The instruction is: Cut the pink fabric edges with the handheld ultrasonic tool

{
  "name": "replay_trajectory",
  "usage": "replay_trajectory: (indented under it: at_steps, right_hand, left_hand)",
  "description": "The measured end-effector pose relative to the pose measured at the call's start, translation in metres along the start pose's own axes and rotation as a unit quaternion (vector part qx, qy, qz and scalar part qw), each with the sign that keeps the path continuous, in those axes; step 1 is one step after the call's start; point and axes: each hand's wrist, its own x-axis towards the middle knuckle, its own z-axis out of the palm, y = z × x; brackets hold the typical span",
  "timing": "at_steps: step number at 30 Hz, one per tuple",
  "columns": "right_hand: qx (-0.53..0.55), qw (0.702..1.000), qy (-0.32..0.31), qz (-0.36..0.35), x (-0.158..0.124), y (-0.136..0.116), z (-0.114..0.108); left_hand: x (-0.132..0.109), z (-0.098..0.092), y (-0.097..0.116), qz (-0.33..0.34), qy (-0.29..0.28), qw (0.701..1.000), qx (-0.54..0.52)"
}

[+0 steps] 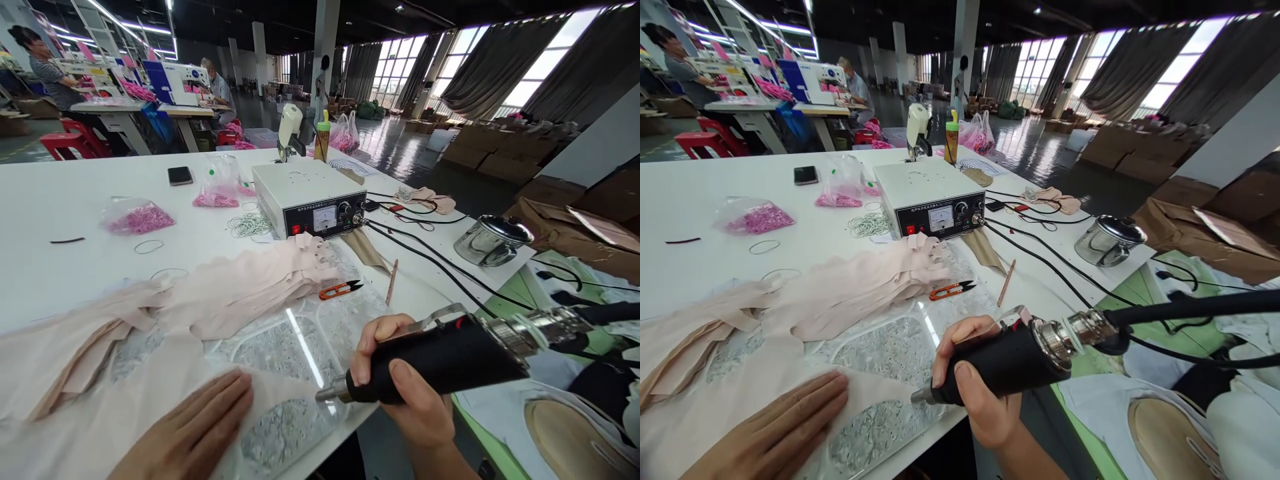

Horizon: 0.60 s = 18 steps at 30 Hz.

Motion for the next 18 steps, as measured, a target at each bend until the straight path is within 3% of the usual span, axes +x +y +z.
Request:
replay_trajectory:
  at_steps: [4,12,18]
  right_hand:
    - [0.007,1.0,-0.03,0.001,-0.001,-0.001,-0.006]
    - [0.026,0.998,-0.053,-0.034,0.001,0.005,-0.011]
    - [0.025,0.997,-0.068,-0.007,-0.011,-0.001,-0.018]
  left_hand:
    - [0.004,-0.002,-0.01,0.028,-0.02,0.999,0.005]
    - [0.009,-0.007,0.005,0.007,-0.043,0.998,0.04]
    - [0.015,-0.015,-0.006,0.065,-0.072,0.993,0.065]
